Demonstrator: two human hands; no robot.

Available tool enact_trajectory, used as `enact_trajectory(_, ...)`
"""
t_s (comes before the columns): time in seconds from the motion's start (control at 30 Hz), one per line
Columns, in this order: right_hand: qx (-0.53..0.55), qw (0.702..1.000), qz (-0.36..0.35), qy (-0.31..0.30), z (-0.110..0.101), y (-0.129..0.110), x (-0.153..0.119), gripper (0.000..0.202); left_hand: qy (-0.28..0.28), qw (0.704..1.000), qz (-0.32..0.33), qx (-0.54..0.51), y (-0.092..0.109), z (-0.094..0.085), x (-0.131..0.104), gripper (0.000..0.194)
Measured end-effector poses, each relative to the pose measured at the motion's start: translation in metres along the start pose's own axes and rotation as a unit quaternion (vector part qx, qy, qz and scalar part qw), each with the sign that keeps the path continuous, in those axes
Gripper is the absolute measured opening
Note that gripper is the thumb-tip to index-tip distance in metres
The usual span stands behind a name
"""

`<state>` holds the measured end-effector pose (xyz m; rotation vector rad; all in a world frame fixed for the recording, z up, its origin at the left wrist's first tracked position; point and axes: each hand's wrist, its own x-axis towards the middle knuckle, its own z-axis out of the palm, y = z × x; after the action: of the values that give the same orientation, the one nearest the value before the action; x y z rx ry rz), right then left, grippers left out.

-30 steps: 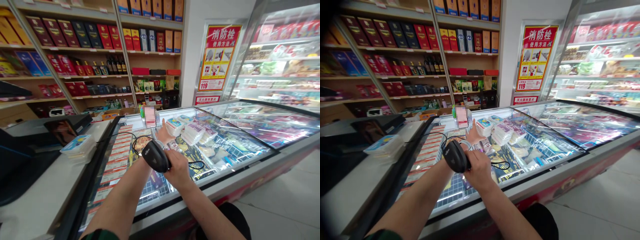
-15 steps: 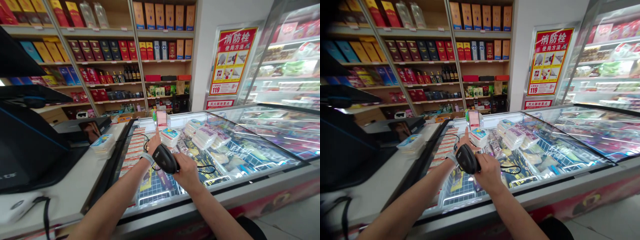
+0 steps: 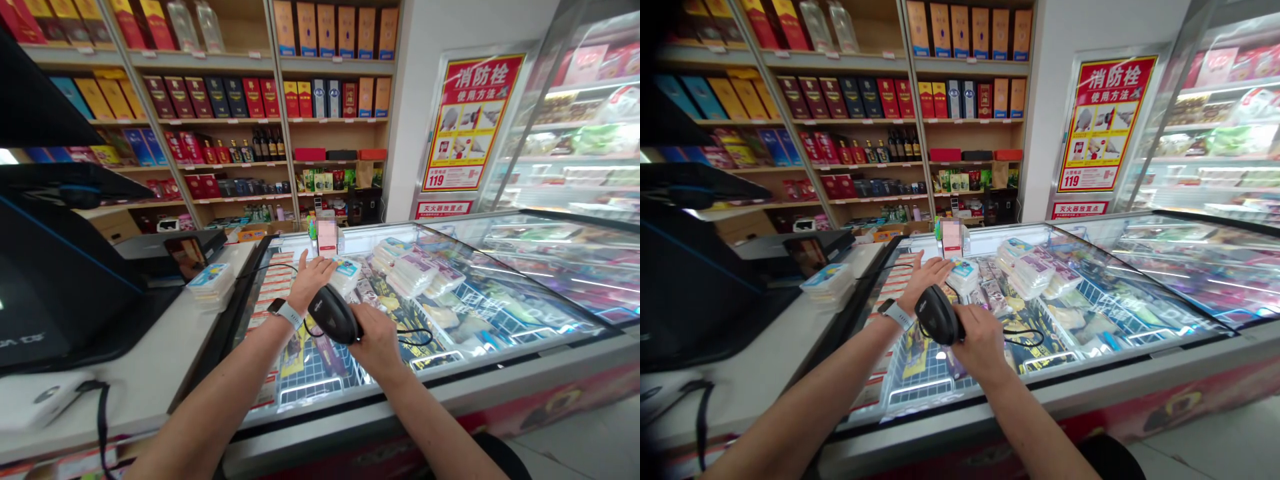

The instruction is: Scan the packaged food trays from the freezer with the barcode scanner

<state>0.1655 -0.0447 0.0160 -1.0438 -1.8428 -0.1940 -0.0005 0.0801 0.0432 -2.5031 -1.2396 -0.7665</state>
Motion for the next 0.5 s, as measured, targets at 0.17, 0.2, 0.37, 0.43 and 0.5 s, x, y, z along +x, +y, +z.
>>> enact_trajectory(0.17, 0.002, 1.000, 0.004, -0.006, 0.000, 0.001, -0.002, 0.024, 0.061, 0.990, -0.078, -0.098, 0.002, -0.020, -0.015, 0.030)
enact_trajectory(0.2, 0.005, 1.000, 0.006, -0.011, 0.000, 0.001, -0.002, 0.025, 0.077, 0.983, -0.108, -0.128, 0.000, -0.023, -0.019, 0.031)
enact_trajectory(0.37, 0.015, 0.999, 0.006, -0.043, -0.001, 0.000, -0.002, 0.029, 0.094, 0.935, -0.206, -0.273, -0.022, -0.025, -0.049, 0.039)
enact_trajectory(0.43, 0.024, 0.998, 0.004, -0.053, 0.000, 0.000, -0.002, 0.029, 0.091, 0.915, -0.227, -0.322, -0.030, -0.023, -0.064, 0.042)
enact_trajectory(0.5, 0.030, 0.997, 0.006, -0.067, 0.000, 0.001, -0.002, 0.028, 0.092, 0.894, -0.247, -0.362, -0.035, -0.021, -0.078, 0.044)
